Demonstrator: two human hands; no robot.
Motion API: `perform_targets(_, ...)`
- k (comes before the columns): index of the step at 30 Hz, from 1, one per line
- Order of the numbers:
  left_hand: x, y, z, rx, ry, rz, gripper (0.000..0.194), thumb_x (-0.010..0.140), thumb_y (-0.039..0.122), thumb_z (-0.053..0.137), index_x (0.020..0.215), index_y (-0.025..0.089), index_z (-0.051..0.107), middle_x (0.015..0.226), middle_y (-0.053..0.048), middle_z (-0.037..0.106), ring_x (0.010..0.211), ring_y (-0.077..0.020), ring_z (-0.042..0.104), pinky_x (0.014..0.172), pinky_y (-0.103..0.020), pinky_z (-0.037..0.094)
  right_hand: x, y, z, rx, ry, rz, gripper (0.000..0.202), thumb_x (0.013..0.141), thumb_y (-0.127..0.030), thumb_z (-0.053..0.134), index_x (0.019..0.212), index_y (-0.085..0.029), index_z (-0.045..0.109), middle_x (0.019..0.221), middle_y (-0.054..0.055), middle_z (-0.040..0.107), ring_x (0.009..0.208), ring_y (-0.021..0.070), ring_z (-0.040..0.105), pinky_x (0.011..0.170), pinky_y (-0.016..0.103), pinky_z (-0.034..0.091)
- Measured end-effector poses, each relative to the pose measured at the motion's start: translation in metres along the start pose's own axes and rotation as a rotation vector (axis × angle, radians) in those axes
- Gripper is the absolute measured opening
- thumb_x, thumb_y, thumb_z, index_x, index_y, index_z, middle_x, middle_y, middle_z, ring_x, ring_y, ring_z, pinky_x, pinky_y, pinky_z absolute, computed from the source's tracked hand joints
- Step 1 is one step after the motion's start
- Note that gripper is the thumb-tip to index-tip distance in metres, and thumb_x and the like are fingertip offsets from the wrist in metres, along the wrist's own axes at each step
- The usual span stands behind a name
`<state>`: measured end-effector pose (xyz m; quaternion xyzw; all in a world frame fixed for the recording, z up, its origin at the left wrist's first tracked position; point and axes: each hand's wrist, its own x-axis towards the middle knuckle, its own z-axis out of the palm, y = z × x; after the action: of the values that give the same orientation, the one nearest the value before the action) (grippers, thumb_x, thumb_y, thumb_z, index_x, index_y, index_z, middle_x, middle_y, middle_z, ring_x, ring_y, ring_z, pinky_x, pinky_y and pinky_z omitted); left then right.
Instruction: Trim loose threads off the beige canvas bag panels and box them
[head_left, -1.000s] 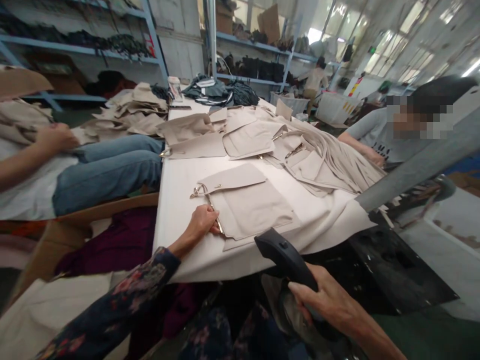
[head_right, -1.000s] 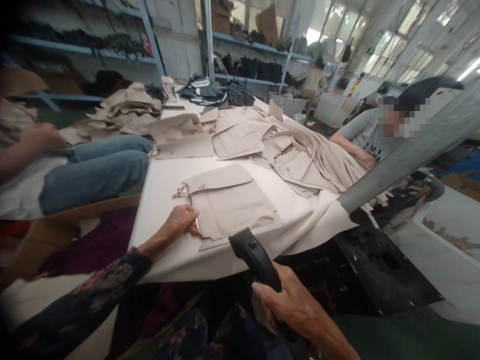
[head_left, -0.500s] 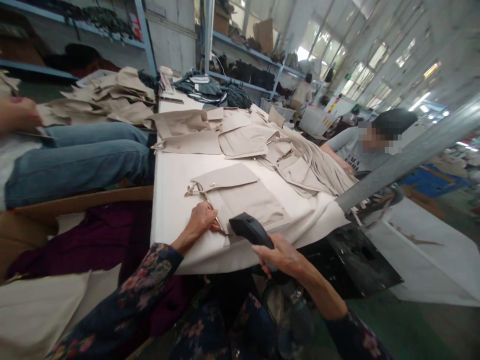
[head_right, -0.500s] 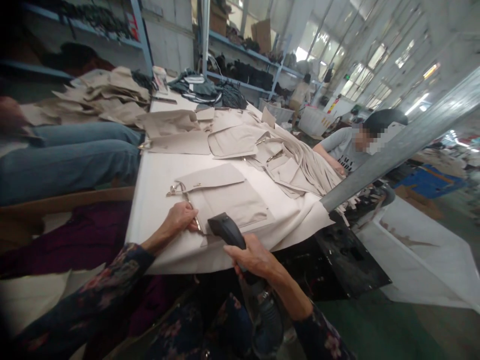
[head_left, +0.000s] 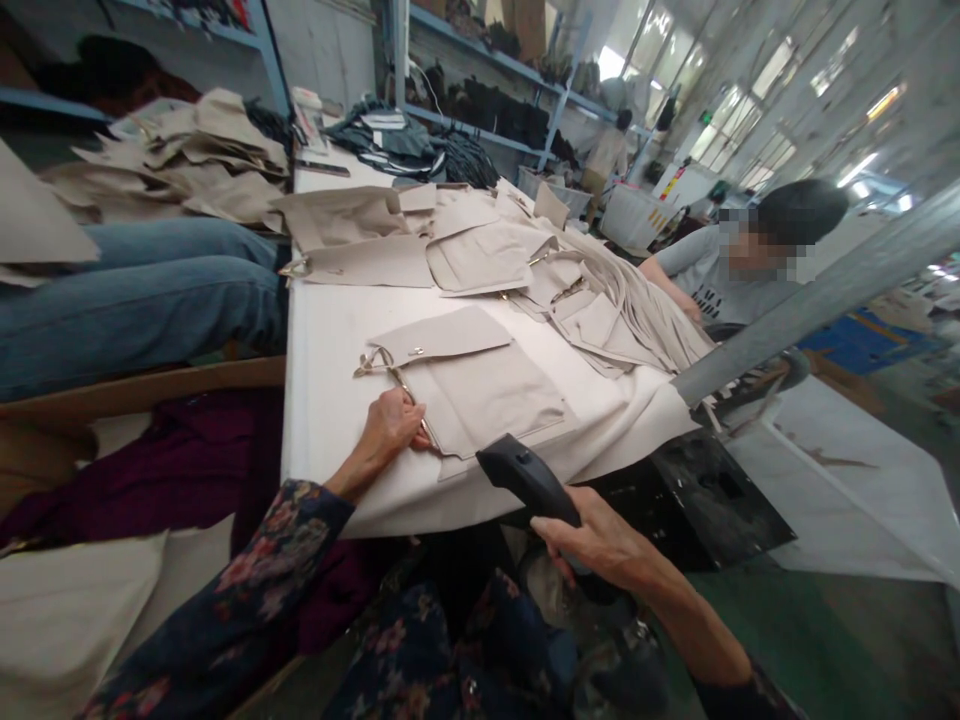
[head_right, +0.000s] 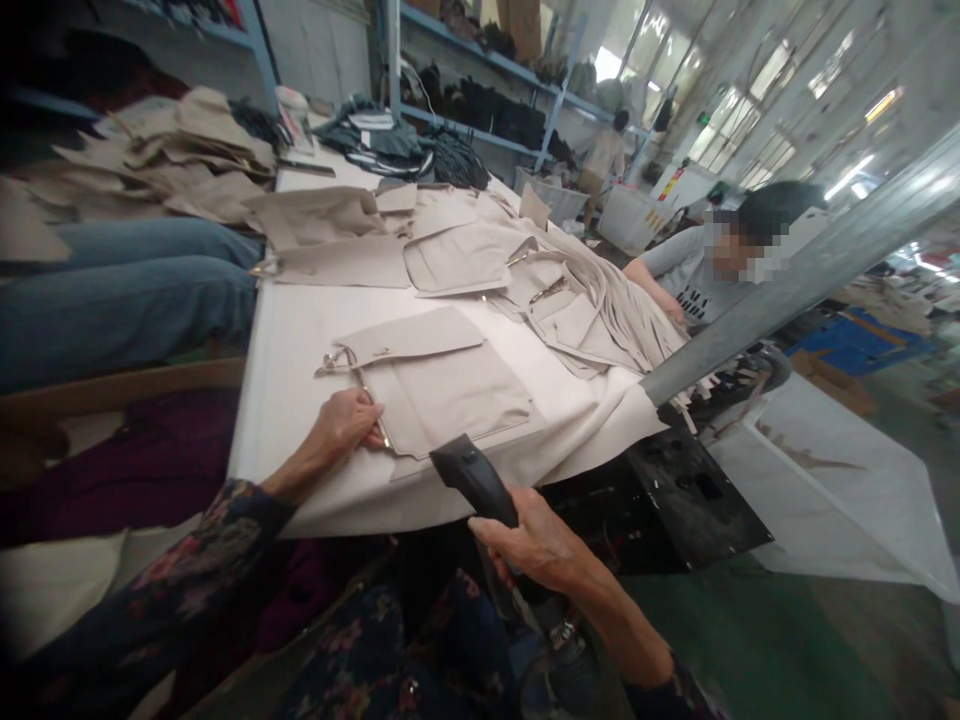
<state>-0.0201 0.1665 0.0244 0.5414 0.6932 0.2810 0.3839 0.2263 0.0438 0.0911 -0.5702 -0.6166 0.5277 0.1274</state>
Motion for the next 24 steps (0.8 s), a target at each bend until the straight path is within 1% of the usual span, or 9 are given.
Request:
perform_targets(3, 0.003, -0.003, 0.002, 0.067, 0.032, 0.022, 0.009, 0.073, 0.022, 0.050, 0.065, 0.017, 0.051, 0.043, 0.001, 0.059, 0.052, -0.0183, 0.063, 0.052, -0.022, 0.044, 0.016, -0.005, 0.010, -0.018, -0.051, -0.035, 0.022, 0.082, -0.035, 0.051, 0.072, -0.016, 0.050, 0.049, -0.004, 0.052, 0.040, 0.0086, 0.049, 0.039, 0.017, 0.038)
perform_targets(6, 0.005, -0.007, 0.002, 0.136, 0.046, 0.061, 0.011, 0.071, 0.023, 0.052, 0.062, 0.017, 0.051, 0.047, -0.001, 0.060, 0.055, -0.0186, 0.063, 0.052, -0.023, 0.043, 0.032, -0.016, 0.010, 0.007, -0.078, -0.069, 0.024, 0.083, -0.036, 0.051, 0.071, -0.016, 0.048, 0.049, -0.004, 0.052, 0.040, 0.0086, 0.050, 0.039, 0.017, 0.039)
perform_targets(10, 0.008, -0.009, -0.011, 0.198, 0.014, 0.135, 0.016, 0.073, 0.026, 0.050, 0.062, 0.017, 0.055, 0.050, -0.002, 0.061, 0.051, -0.0171, 0.060, 0.051, -0.023, 0.041, 0.043, -0.029, -0.001, 0.057, -0.012, -0.146, 0.024, 0.084, -0.038, 0.049, 0.074, -0.016, 0.048, 0.050, -0.004, 0.051, 0.040, 0.0083, 0.050, 0.040, 0.017, 0.041)
perform_targets(12, 0.017, -0.009, -0.020, 0.288, 0.143, 0.196, 0.018, 0.077, 0.030, 0.048, 0.078, 0.017, 0.060, 0.062, -0.004, 0.064, 0.061, -0.0194, 0.061, 0.056, -0.026, 0.042, 0.047, -0.031, -0.007, 0.055, 0.002, -0.175, 0.025, 0.084, -0.038, 0.049, 0.073, -0.016, 0.049, 0.050, -0.004, 0.052, 0.040, 0.0083, 0.050, 0.041, 0.017, 0.042)
perform_targets(14, 0.030, -0.009, -0.027, 0.425, 0.304, 0.309, 0.027, 0.078, 0.031, 0.049, 0.097, 0.018, 0.060, 0.085, -0.008, 0.065, 0.078, -0.0232, 0.060, 0.063, -0.029, 0.043, 0.052, -0.030, -0.011, 0.052, -0.011, -0.180, 0.026, 0.084, -0.039, 0.049, 0.073, -0.016, 0.049, 0.049, -0.004, 0.051, 0.040, 0.0084, 0.050, 0.041, 0.018, 0.042)
perform_targets(15, 0.038, -0.009, -0.029, 0.472, 0.342, 0.378, 0.028, 0.077, 0.030, 0.049, 0.101, 0.019, 0.060, 0.094, -0.010, 0.063, 0.085, -0.0248, 0.058, 0.067, -0.031, 0.042, 0.055, -0.029, -0.011, 0.058, -0.022, -0.171, 0.026, 0.084, -0.039, 0.049, 0.073, -0.016, 0.049, 0.049, -0.004, 0.052, 0.040, 0.0084, 0.050, 0.041, 0.018, 0.042)
perform_targets(17, 0.055, -0.010, -0.030, 0.463, 0.299, 0.495, 0.024, 0.078, 0.026, 0.047, 0.094, 0.018, 0.064, 0.101, -0.011, 0.060, 0.089, -0.0252, 0.055, 0.070, -0.032, 0.041, 0.062, -0.028, -0.011, 0.077, -0.041, -0.140, 0.026, 0.084, -0.040, 0.049, 0.074, -0.016, 0.049, 0.050, -0.004, 0.052, 0.040, 0.0086, 0.050, 0.039, 0.018, 0.042)
perform_targets(20, 0.071, -0.010, -0.031, 0.348, 0.178, 0.582, 0.026, 0.081, 0.023, 0.042, 0.071, 0.017, 0.066, 0.085, -0.008, 0.061, 0.074, -0.0199, 0.055, 0.068, -0.030, 0.040, 0.071, -0.029, -0.011, 0.103, -0.056, -0.119, 0.027, 0.084, -0.041, 0.049, 0.074, -0.016, 0.049, 0.051, -0.003, 0.052, 0.040, 0.0087, 0.050, 0.039, 0.018, 0.042)
perform_targets(24, 0.069, -0.007, -0.037, 0.234, 0.091, 0.635, 0.030, 0.081, 0.027, 0.044, 0.057, 0.017, 0.058, 0.065, -0.002, 0.054, 0.059, -0.0133, 0.051, 0.058, -0.025, 0.039, 0.077, -0.039, -0.012, 0.115, -0.049, -0.160, 0.025, 0.083, -0.038, 0.050, 0.072, -0.015, 0.050, 0.051, -0.003, 0.052, 0.042, 0.0086, 0.050, 0.041, 0.019, 0.043)
